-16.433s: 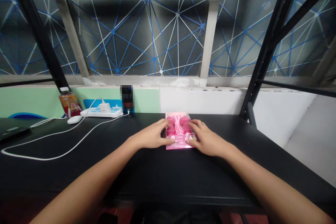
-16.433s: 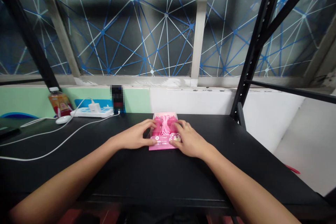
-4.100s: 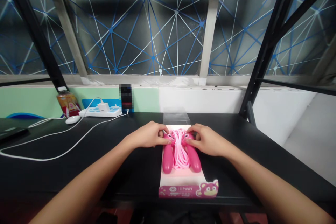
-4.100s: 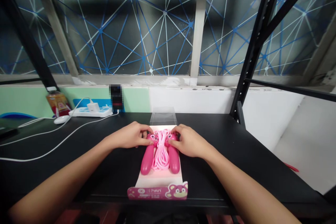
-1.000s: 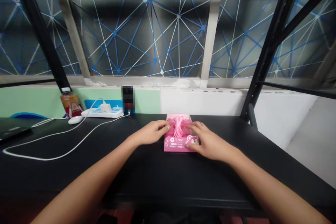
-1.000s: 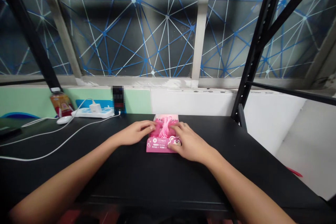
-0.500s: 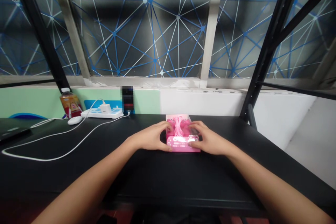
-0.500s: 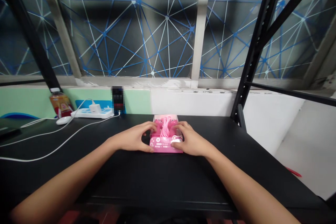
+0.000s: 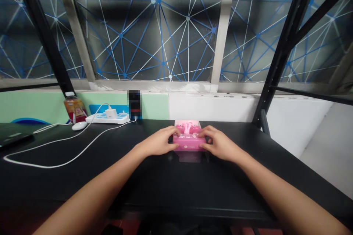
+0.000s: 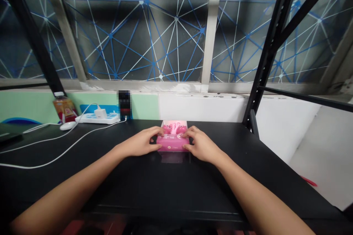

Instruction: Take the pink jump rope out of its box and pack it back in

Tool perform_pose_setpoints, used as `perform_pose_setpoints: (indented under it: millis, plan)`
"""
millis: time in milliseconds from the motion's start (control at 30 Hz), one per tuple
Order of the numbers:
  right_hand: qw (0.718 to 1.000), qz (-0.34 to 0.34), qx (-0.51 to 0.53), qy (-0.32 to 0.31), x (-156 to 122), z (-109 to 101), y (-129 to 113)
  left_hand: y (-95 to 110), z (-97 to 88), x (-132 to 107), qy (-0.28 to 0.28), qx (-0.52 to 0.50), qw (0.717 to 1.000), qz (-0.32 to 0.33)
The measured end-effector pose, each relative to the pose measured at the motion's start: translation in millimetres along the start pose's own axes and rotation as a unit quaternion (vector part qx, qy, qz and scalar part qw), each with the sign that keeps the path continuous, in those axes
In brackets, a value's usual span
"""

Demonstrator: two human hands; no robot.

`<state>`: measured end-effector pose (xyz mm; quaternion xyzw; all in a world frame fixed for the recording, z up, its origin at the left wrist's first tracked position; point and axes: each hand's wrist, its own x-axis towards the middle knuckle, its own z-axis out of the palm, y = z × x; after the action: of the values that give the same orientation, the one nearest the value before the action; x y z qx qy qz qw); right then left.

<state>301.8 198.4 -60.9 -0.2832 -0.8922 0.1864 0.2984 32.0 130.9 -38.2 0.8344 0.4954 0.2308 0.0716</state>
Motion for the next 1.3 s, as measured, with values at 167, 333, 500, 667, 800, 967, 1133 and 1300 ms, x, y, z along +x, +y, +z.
perform_pose_setpoints:
  millis: [167, 333, 500, 667, 800, 967, 1133, 1300]
  plan:
    - [0.999, 0.029, -0.020, 0.016, 0.8, 2.5, -1.6, 3.1, -1.0, -0.1, -0.009, 0.049, 0.997, -0.061]
    - [0.982, 0.071, 0.076, -0.158, -6.7, -11.0, -4.0, 2.8, -12.3, -0.7, -0.104, -0.067, 0.989, -0.083]
    - [0.994, 0.034, -0.021, -0.105, -5.4, -8.4, -3.5, 0.6, -12.0, 0.4, -0.083, -0.033, 0.994, -0.057]
    - [0.984, -0.031, -0.173, 0.000, -2.1, 2.2, -7.3, 3.6, 0.9, 1.0, -0.011, 0.078, 0.996, -0.032]
    - [0.983, -0.093, -0.157, -0.003, -2.3, 4.3, -11.5, 2.5, 5.9, -1.9, 0.041, 0.085, 0.996, -0.009]
    - [0.978, -0.117, -0.154, -0.073, -6.3, 1.9, -15.8, -2.5, 9.7, -1.0, 0.038, 0.035, 0.998, 0.020]
    - [0.978, -0.094, -0.144, -0.117, -8.9, -4.1, -16.9, -6.5, 11.1, 0.9, 0.033, 0.014, 0.999, 0.010]
    - [0.975, -0.120, -0.178, -0.062, -4.5, -2.3, -19.3, -4.8, 6.8, 0.3, 0.019, -0.009, 1.000, 0.004]
